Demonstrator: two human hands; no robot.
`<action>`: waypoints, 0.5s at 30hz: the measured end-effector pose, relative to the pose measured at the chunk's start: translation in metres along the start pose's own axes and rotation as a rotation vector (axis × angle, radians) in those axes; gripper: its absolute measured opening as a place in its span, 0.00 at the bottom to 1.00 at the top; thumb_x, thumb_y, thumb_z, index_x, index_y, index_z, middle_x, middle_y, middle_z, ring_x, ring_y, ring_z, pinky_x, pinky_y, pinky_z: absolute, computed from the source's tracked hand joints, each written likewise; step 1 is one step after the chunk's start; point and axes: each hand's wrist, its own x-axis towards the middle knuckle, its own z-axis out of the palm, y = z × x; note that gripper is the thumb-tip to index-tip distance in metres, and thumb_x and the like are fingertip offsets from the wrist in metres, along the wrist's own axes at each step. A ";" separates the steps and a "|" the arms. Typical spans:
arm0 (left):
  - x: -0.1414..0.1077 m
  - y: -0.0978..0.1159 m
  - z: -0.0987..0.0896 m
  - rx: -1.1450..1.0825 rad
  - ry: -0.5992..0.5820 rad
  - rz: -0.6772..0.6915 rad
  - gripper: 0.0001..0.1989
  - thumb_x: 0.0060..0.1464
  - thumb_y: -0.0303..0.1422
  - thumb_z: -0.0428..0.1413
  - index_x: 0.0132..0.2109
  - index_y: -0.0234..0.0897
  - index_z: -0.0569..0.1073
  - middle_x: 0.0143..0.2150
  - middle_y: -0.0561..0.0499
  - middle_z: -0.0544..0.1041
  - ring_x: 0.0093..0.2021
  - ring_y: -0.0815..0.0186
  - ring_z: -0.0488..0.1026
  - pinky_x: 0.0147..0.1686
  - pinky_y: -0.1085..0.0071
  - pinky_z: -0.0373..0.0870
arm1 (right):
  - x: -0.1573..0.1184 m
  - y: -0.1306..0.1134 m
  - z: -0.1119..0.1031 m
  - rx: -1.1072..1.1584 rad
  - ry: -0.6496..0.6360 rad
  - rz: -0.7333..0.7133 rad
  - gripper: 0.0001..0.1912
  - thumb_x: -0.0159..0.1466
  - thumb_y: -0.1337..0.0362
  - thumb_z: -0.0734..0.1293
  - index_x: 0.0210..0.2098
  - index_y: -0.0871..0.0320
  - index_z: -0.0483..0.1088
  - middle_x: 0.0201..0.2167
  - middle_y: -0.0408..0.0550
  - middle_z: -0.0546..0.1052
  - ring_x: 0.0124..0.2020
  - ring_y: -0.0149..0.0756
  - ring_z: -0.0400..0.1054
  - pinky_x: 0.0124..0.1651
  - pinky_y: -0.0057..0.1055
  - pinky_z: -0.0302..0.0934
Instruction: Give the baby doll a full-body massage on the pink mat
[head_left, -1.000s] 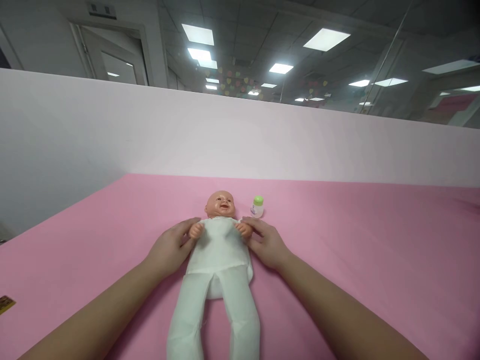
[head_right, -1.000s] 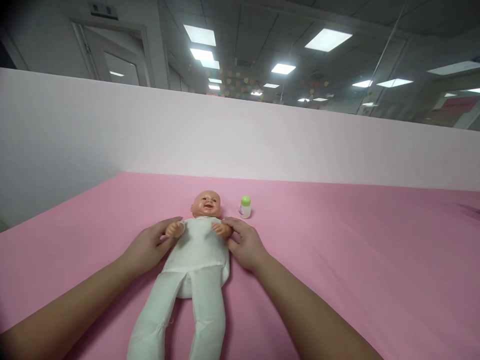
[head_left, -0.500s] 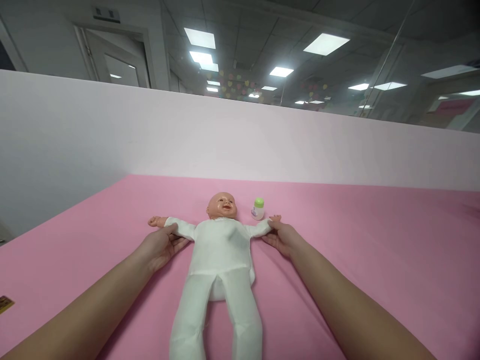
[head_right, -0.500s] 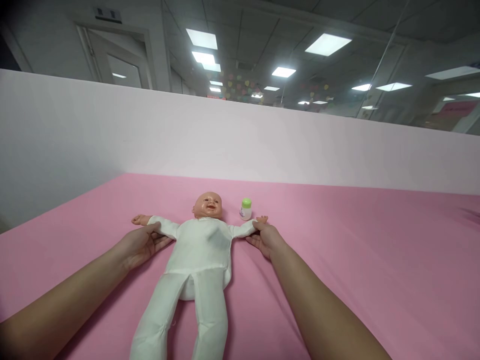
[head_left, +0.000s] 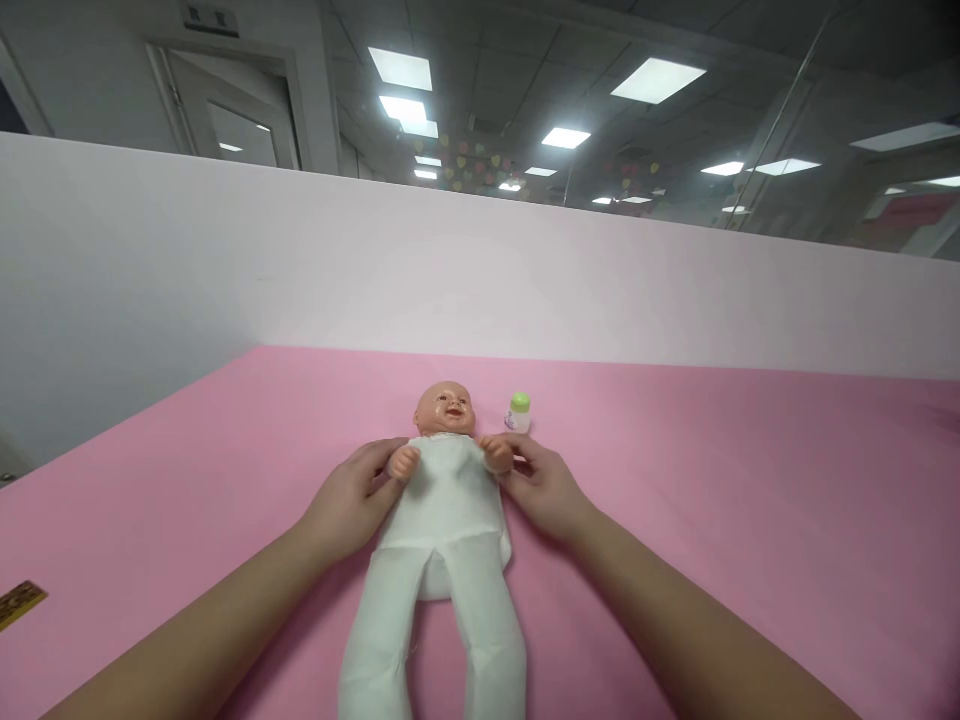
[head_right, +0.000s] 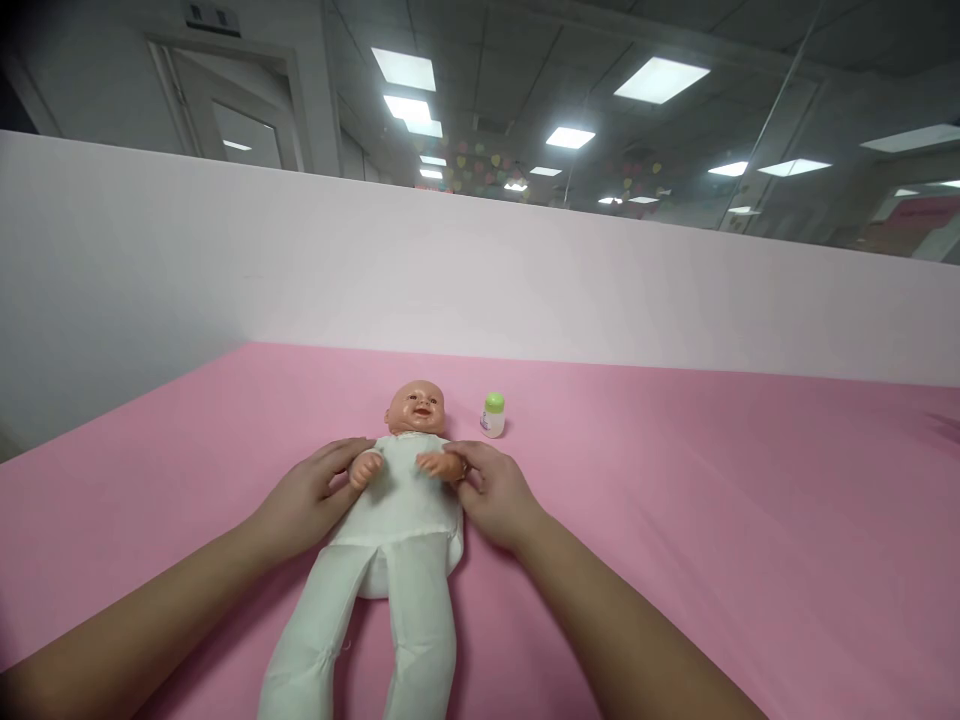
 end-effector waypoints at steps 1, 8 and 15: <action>-0.002 0.002 0.000 0.046 -0.025 0.056 0.24 0.59 0.41 0.62 0.62 0.49 0.78 0.65 0.47 0.76 0.66 0.45 0.70 0.65 0.55 0.66 | -0.003 -0.002 0.003 -0.122 -0.042 -0.085 0.24 0.67 0.71 0.66 0.59 0.47 0.75 0.60 0.47 0.78 0.61 0.47 0.72 0.66 0.49 0.67; -0.003 0.001 -0.005 0.359 -0.189 0.163 0.34 0.58 0.33 0.58 0.71 0.52 0.71 0.75 0.49 0.65 0.72 0.44 0.63 0.68 0.50 0.62 | -0.006 0.013 0.015 -0.599 -0.112 -0.378 0.28 0.64 0.77 0.65 0.59 0.49 0.78 0.63 0.53 0.76 0.66 0.51 0.68 0.66 0.53 0.66; 0.002 -0.003 -0.003 -0.017 -0.101 0.022 0.27 0.56 0.40 0.64 0.63 0.49 0.78 0.66 0.48 0.76 0.67 0.43 0.70 0.65 0.54 0.67 | -0.006 0.009 0.010 -0.502 -0.098 -0.317 0.31 0.62 0.77 0.64 0.61 0.49 0.76 0.62 0.52 0.77 0.65 0.50 0.68 0.68 0.54 0.64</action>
